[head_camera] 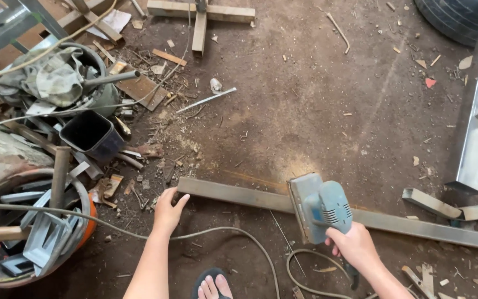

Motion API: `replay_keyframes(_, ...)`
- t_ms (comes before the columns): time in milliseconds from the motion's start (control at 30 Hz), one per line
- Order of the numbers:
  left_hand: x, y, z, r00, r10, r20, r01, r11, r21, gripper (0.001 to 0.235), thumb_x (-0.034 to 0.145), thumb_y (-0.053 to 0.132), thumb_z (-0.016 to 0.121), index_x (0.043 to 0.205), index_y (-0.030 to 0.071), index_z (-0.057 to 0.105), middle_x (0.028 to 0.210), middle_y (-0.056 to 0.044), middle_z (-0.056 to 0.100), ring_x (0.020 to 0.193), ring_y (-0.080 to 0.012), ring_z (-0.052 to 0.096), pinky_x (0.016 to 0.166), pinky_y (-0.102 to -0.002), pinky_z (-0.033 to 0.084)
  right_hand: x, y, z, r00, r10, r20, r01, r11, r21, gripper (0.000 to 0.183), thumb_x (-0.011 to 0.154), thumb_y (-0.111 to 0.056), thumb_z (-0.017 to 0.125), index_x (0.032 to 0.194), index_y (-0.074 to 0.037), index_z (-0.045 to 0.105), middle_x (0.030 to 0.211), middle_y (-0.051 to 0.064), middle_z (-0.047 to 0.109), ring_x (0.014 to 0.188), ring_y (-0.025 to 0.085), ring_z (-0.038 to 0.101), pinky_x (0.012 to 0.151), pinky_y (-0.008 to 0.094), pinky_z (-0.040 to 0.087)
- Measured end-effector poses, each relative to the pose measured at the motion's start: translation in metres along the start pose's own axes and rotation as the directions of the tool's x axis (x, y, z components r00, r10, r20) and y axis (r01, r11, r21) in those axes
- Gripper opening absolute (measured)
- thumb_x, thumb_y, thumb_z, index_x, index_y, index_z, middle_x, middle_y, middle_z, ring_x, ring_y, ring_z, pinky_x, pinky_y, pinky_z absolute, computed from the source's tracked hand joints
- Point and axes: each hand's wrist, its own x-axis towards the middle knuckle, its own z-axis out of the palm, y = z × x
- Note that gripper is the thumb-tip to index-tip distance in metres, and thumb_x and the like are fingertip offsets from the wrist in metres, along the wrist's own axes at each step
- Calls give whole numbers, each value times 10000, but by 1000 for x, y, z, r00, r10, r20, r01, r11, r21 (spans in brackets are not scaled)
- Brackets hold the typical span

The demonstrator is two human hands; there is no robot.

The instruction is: Sanding a metal beam using an electric sander on a workshop floor.

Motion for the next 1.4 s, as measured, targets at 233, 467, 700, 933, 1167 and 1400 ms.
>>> replay_keyframes(233,-11,-8,-3,999,17,-43,-19,998,-53,353,956,306,683,1224,76,707,1097,-8,674,848,-182,564,840,-334,467,-3,18,-6,993,120,-19,-118,990,80,263,777,-142,617,600,25,715,502,146,659,479,235,606,605,337,506)
replay_keyframes(467,-25,-17,-3,998,-19,-57,18,1000,-19,360,927,352,691,1197,118,732,1082,-22,740,916,-196,629,881,-339,463,-6,20,-10,993,116,-1,-115,990,81,241,779,-137,609,611,12,697,514,128,662,480,216,605,576,322,520)
replay_keyframes(700,-26,-12,-7,998,-50,-34,46,995,-91,284,923,301,713,1142,125,751,1073,-2,725,877,-178,563,848,-310,429,-7,19,-13,998,65,2,-65,994,92,239,775,-127,610,597,9,692,503,123,653,477,212,604,571,320,519)
replay_keyframes(933,-18,9,-14,998,-52,-21,49,991,-121,213,938,287,716,1049,107,745,1049,-30,746,974,-190,632,862,-326,440,-11,11,-16,997,74,-13,-72,992,107,232,763,-138,607,596,3,681,507,122,648,489,219,608,604,331,515)
replay_keyframes(1167,14,61,-32,964,-250,95,244,967,66,413,920,428,713,1124,70,710,1155,-100,713,1065,-275,638,932,-399,449,-14,4,-14,998,65,-25,-63,995,76,251,767,-166,606,588,-8,684,496,115,649,490,213,601,615,338,499)
replay_keyframes(1400,27,92,-45,902,-418,108,395,899,187,831,853,523,770,1358,-112,590,1427,-243,599,1263,-433,599,1003,-485,493,-16,0,-15,999,49,-16,-48,998,51,240,790,-162,616,607,-23,686,513,100,657,496,201,609,626,338,511)
